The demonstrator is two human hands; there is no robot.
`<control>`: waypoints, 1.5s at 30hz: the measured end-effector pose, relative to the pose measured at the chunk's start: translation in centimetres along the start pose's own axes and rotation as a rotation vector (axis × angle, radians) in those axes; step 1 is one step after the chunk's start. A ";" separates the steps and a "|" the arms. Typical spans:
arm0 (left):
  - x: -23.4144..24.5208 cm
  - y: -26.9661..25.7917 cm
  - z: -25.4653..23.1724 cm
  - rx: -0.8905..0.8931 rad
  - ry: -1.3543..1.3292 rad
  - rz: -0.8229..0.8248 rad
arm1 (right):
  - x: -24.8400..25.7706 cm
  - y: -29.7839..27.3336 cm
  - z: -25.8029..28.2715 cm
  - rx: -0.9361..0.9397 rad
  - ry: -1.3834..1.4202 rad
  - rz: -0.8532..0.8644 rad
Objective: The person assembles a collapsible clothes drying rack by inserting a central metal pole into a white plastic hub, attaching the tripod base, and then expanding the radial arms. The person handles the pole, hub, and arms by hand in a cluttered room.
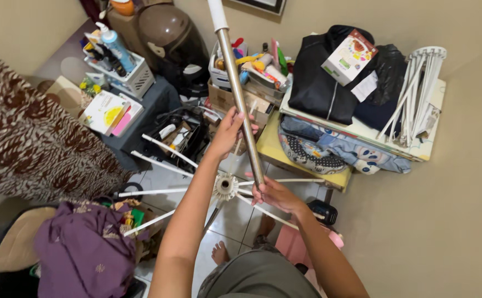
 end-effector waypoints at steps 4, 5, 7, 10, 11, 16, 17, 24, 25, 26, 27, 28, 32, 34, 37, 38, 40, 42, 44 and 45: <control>0.8 -2.2 -0.8 -0.026 0.014 -0.006 | -1.0 0.0 -1.0 -0.054 -0.067 0.018; 1.0 -2.6 -1.0 -0.029 0.003 -0.007 | -1.0 0.3 -0.9 -0.083 -0.100 0.021; 1.3 -3.6 -1.1 -0.027 0.026 -0.019 | -0.6 0.8 0.2 -0.121 -0.405 0.048; 1.8 -5.2 -0.7 -0.057 0.181 -0.027 | -0.1 3.7 3.0 -0.010 -0.613 -0.068; 1.8 -5.8 -0.4 -0.088 0.268 -0.013 | 0.1 5.1 4.8 0.126 -0.705 -0.148; 1.4 -8.9 4.0 -0.086 0.364 0.046 | -1.2 10.5 11.1 0.517 -0.584 -0.271; 1.2 -9.2 5.0 -0.062 0.347 0.051 | -1.8 11.4 12.0 0.596 -0.583 -0.249; 5.5 -9.8 7.6 -0.177 0.593 0.082 | -2.3 13.9 12.1 0.561 -0.127 -0.505; 7.0 -10.1 8.0 -0.148 0.566 0.050 | -2.2 13.7 12.0 0.589 -0.120 -0.528; 8.5 -10.5 8.5 -0.119 0.540 0.019 | -2.1 13.6 11.9 0.617 -0.112 -0.551; 10.0 -10.8 9.1 -0.089 0.513 -0.013 | -1.9 13.5 11.7 0.641 -0.119 -0.561; 11.3 -11.1 9.7 -0.066 0.469 -0.036 | -1.8 13.4 11.5 0.668 -0.125 -0.572; 15.5 -12.6 12.5 -0.005 0.343 -0.152 | -1.2 13.1 10.3 0.728 -0.200 -0.596; 17.0 -13.1 13.7 0.039 0.296 -0.228 | -0.7 13.1 9.6 0.727 -0.183 -0.617; 18.7 -13.8 15.2 0.130 0.259 -0.322 | 0.2 13.1 9.1 0.725 -0.164 -0.649; 19.0 -14.0 15.7 0.146 0.279 -0.333 | 0.5 13.0 9.0 0.724 -0.159 -0.660; 19.6 -14.3 16.5 0.161 0.302 -0.354 | 1.0 12.9 9.1 0.747 -0.140 -0.683; 20.0 -14.6 17.4 0.159 0.307 -0.371 | 1.2 13.0 9.2 0.755 -0.133 -0.686; 19.9 -14.8 18.2 0.111 0.335 -0.346 | 1.2 13.1 9.1 0.748 -0.139 -0.673; 19.8 -14.8 18.5 0.088 0.350 -0.332 | 1.1 13.1 9.0 0.753 -0.135 -0.672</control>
Point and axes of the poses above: each hand's wrist, its own y-axis towards the middle knuckle, its own x-axis out of the back of the hand, z = x × y, the point moved 4 cm from there along y, towards the middle knuckle, and after that the axes turned 4 degrees about x, right-handed, at the moved point
